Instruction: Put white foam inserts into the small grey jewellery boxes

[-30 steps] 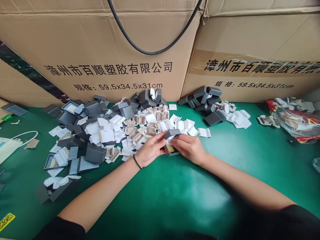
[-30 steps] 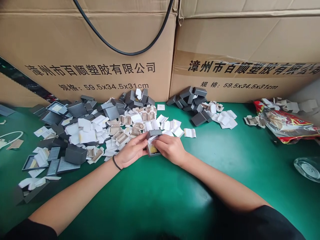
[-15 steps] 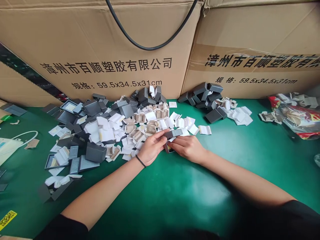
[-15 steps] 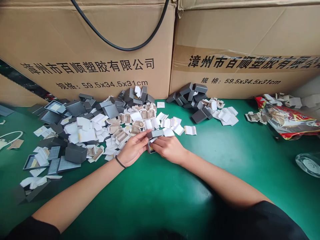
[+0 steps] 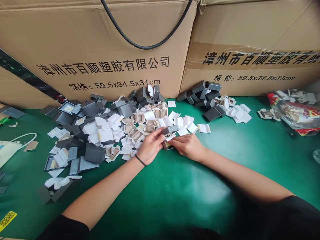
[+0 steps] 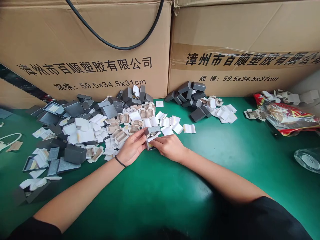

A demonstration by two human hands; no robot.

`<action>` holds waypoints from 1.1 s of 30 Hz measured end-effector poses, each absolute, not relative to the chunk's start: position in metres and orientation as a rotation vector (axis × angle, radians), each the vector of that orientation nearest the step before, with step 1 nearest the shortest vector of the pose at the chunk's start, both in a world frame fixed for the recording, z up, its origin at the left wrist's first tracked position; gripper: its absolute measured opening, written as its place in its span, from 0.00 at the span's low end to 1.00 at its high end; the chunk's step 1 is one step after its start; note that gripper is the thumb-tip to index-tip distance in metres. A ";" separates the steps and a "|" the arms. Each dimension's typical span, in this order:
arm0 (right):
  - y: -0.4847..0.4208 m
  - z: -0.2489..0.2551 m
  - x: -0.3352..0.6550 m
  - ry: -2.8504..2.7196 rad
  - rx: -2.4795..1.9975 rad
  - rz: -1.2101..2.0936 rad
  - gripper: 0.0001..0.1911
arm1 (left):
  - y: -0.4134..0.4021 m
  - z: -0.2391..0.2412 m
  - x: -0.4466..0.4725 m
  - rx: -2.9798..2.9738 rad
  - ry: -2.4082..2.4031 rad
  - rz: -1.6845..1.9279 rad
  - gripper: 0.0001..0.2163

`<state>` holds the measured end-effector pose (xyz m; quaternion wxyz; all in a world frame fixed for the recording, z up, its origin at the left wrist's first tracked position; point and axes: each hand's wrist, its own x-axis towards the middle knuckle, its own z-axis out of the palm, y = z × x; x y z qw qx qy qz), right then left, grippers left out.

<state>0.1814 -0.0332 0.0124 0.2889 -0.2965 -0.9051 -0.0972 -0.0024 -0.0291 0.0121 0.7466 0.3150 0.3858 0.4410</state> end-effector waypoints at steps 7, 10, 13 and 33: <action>-0.030 0.014 0.182 -2.185 -0.959 -0.350 0.09 | -0.029 0.015 -0.003 0.712 0.871 0.895 0.20; -0.027 0.012 0.181 -2.179 -0.978 -0.411 0.08 | -0.028 0.015 -0.004 0.723 0.873 0.881 0.20; -0.025 0.010 0.180 -2.164 -0.972 -0.456 0.09 | -0.028 0.014 -0.004 0.720 0.873 0.880 0.21; -0.027 0.008 0.177 -2.220 -0.906 -0.553 0.09 | -0.032 0.022 0.008 0.974 1.068 0.884 0.23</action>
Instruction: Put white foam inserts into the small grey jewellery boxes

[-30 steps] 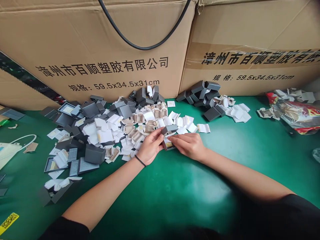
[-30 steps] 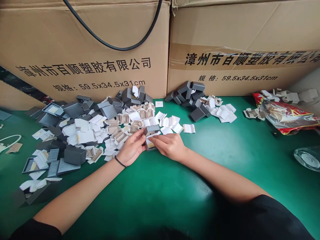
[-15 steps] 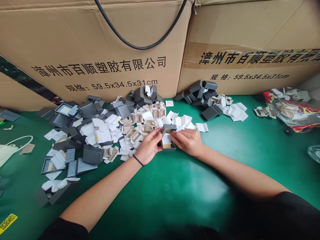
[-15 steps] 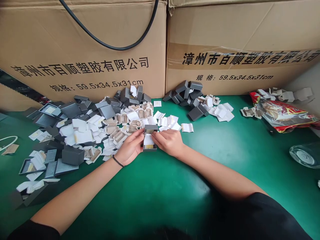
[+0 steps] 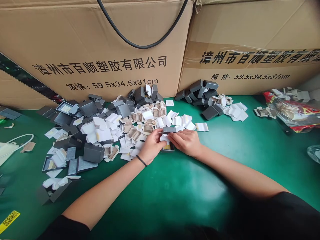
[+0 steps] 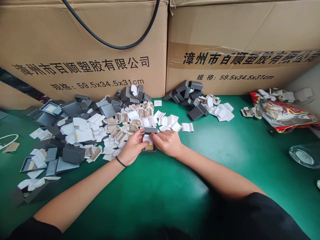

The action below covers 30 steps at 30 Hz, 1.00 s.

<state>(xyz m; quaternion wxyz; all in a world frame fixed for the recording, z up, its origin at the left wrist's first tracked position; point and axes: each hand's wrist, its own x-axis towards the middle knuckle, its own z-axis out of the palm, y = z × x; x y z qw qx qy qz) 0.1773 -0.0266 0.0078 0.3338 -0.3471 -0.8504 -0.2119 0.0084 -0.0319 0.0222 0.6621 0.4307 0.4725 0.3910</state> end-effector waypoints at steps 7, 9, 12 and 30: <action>-0.027 0.009 0.180 -2.321 -0.910 -0.557 0.11 | -0.033 0.026 0.008 0.905 1.079 0.879 0.20; -0.028 0.009 0.180 -2.327 -0.903 -0.541 0.11 | -0.033 0.023 0.009 0.942 1.092 0.914 0.21; -0.028 0.010 0.178 -2.333 -0.890 -0.541 0.10 | -0.032 0.020 0.011 0.974 1.099 0.948 0.21; -0.029 0.016 0.175 -2.258 -0.804 -0.595 0.07 | -0.033 0.020 0.009 0.900 1.020 0.953 0.21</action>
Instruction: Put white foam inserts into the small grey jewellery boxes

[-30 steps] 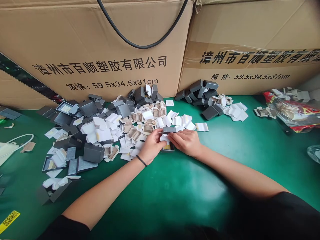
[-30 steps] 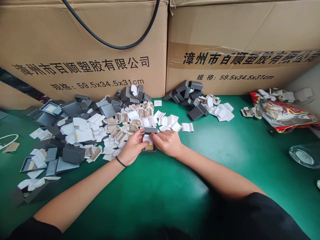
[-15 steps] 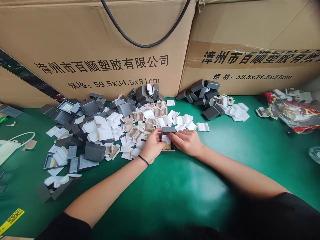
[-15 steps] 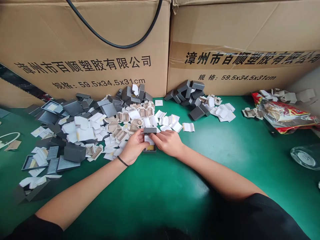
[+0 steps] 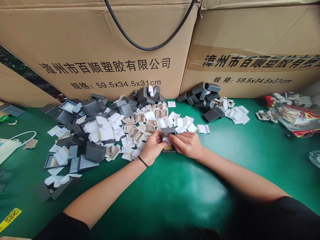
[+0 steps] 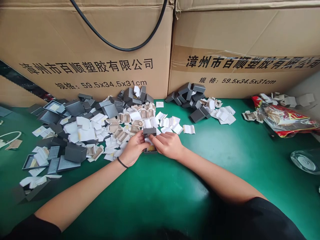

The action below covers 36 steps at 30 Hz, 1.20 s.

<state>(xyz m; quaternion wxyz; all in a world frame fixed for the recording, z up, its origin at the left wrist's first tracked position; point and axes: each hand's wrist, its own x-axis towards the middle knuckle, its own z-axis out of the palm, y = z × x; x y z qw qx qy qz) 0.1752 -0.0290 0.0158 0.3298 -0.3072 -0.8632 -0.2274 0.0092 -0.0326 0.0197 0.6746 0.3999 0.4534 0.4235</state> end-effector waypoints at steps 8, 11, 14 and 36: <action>-0.035 0.018 0.175 -2.116 -0.806 -0.456 0.05 | -0.035 0.031 0.002 0.739 0.898 0.907 0.23; -0.035 0.018 0.174 -2.127 -0.834 -0.424 0.05 | -0.035 0.030 0.002 0.722 0.899 0.919 0.23; -0.032 0.015 0.173 -2.180 -0.866 -0.453 0.05 | -0.034 0.026 0.003 0.698 0.928 0.934 0.22; -0.028 0.006 0.173 -2.231 -0.965 -0.359 0.09 | -0.038 0.026 0.009 0.989 1.123 0.912 0.26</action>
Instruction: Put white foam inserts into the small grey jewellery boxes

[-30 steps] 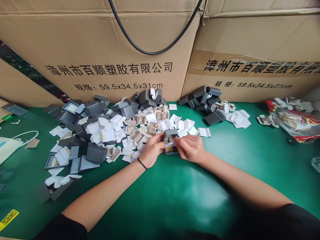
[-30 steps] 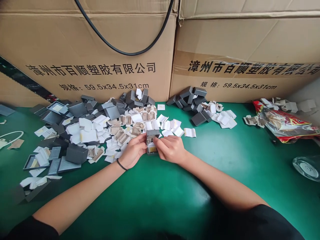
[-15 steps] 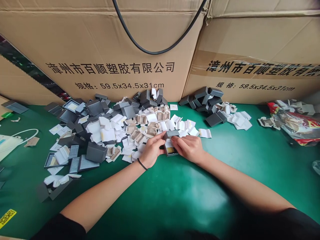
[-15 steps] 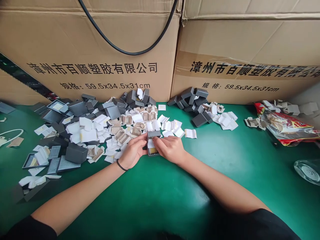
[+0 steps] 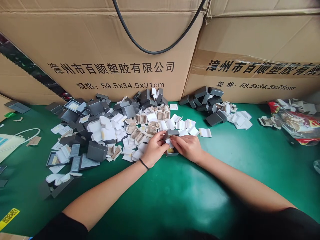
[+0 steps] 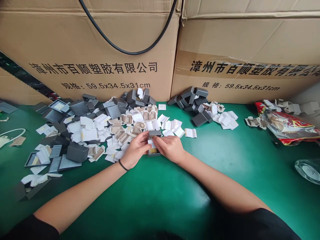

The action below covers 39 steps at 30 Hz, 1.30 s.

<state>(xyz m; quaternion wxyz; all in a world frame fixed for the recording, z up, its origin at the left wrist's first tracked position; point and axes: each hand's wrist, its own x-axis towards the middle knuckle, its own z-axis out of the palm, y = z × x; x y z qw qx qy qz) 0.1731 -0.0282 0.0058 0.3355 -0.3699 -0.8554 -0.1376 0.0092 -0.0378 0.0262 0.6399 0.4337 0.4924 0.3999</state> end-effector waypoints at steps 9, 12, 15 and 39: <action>-0.027 0.003 0.175 -2.258 -0.994 -0.432 0.09 | -0.038 0.024 0.009 0.990 1.122 0.926 0.20; -0.027 0.005 0.176 -2.245 -0.952 -0.440 0.10 | -0.038 0.025 0.009 0.985 1.136 0.906 0.19; -0.028 0.008 0.176 -2.217 -0.919 -0.452 0.09 | -0.039 0.023 0.009 0.993 1.134 0.915 0.21; -0.030 0.001 0.176 -2.255 -1.125 -0.098 0.13 | -0.042 0.017 0.008 0.970 1.130 0.994 0.25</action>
